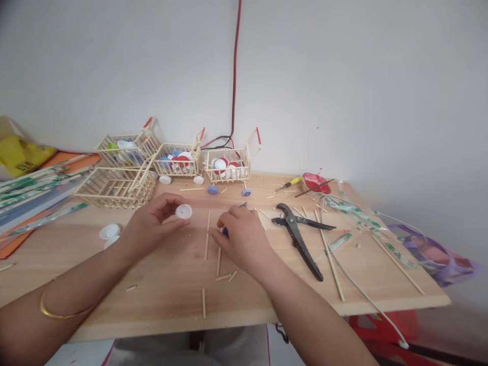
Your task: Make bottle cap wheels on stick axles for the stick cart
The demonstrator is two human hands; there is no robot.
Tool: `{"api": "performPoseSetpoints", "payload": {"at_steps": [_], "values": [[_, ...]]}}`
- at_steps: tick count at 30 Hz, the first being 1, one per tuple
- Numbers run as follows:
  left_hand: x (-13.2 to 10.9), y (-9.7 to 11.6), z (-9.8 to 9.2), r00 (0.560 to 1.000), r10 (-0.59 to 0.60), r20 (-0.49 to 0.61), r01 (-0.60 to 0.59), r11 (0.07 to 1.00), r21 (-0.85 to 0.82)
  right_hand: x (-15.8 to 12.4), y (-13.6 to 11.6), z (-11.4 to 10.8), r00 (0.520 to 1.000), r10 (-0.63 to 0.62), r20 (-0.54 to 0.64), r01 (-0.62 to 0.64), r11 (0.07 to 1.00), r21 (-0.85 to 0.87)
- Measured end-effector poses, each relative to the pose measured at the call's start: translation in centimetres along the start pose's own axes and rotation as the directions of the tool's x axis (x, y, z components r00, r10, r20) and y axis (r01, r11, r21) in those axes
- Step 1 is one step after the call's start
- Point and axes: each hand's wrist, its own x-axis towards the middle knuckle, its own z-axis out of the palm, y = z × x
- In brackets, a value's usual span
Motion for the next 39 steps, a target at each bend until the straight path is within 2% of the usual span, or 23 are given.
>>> {"api": "performPoseSetpoints", "payload": {"at_steps": [5, 11, 14, 17, 19, 21, 23, 26, 28, 29, 32, 35, 39], "values": [[-0.1, 0.0, 0.2, 1.0, 0.008, 0.004, -0.008, 0.999, 0.045, 0.9, -1.3, 2.7, 0.999, -0.023, 0.035, 0.029, 0.986, -0.165], [-0.4, 0.4, 0.3, 1.0, 0.026, 0.0, -0.026, 0.999, 0.028, 1.3, -1.8, 3.1, 0.997, -0.028, 0.075, 0.042, 0.982, -0.187], [-0.3, 0.3, 0.2, 0.999, 0.03, 0.022, -0.031, 0.999, 0.045, 1.5, -1.2, 2.3, 0.999, 0.033, 0.016, -0.031, 0.995, -0.094], [-0.2, 0.1, 0.1, 0.999, 0.035, 0.036, -0.037, 0.997, 0.061, 1.6, -0.1, 1.3, 0.981, 0.143, -0.135, -0.114, 0.972, 0.204], [-0.3, 0.1, 0.2, 0.999, 0.015, 0.037, -0.017, 0.999, 0.045, 1.4, 0.4, 0.8, 0.966, 0.223, -0.128, -0.127, 0.845, 0.519], [-0.4, 0.4, 0.4, 0.998, -0.031, 0.056, 0.03, 0.999, 0.016, 1.1, 0.5, 0.7, 0.97, 0.232, -0.072, -0.098, 0.645, 0.757], [-0.7, 0.8, 0.6, 0.992, -0.069, 0.103, 0.07, 0.998, -0.006, 0.7, 0.1, 0.7, 0.976, 0.203, -0.084, -0.026, 0.486, 0.874], [-1.2, 1.3, 1.0, 0.979, -0.082, 0.186, 0.085, 0.996, -0.006, 0.2, -0.6, 1.0, 0.972, 0.156, -0.174, 0.102, 0.389, 0.916], [-1.4, 1.4, 1.1, 0.968, -0.075, 0.241, 0.081, 0.997, -0.012, -0.1, -0.8, 1.2, 0.972, 0.113, -0.208, 0.144, 0.413, 0.899], [-1.6, 1.4, 1.1, 0.961, -0.07, 0.266, 0.078, 0.997, -0.017, -0.2, -0.8, 1.3, 0.973, 0.088, -0.211, 0.149, 0.457, 0.877], [-1.7, 1.4, 1.2, 0.947, -0.054, 0.317, 0.062, 0.998, -0.017, -0.4, -0.5, 1.3, 0.976, 0.026, -0.215, 0.15, 0.634, 0.759], [-1.7, 1.6, 1.2, 0.947, -0.061, 0.315, 0.066, 0.998, -0.006, -0.3, -0.4, 1.0, 0.979, -0.028, -0.2, 0.147, 0.782, 0.606], [-1.6, 2.0, 1.3, 0.94, -0.085, 0.329, 0.103, 0.994, -0.036, -0.2, -0.5, 0.7, 0.982, -0.072, -0.177, 0.152, 0.855, 0.496]]}}
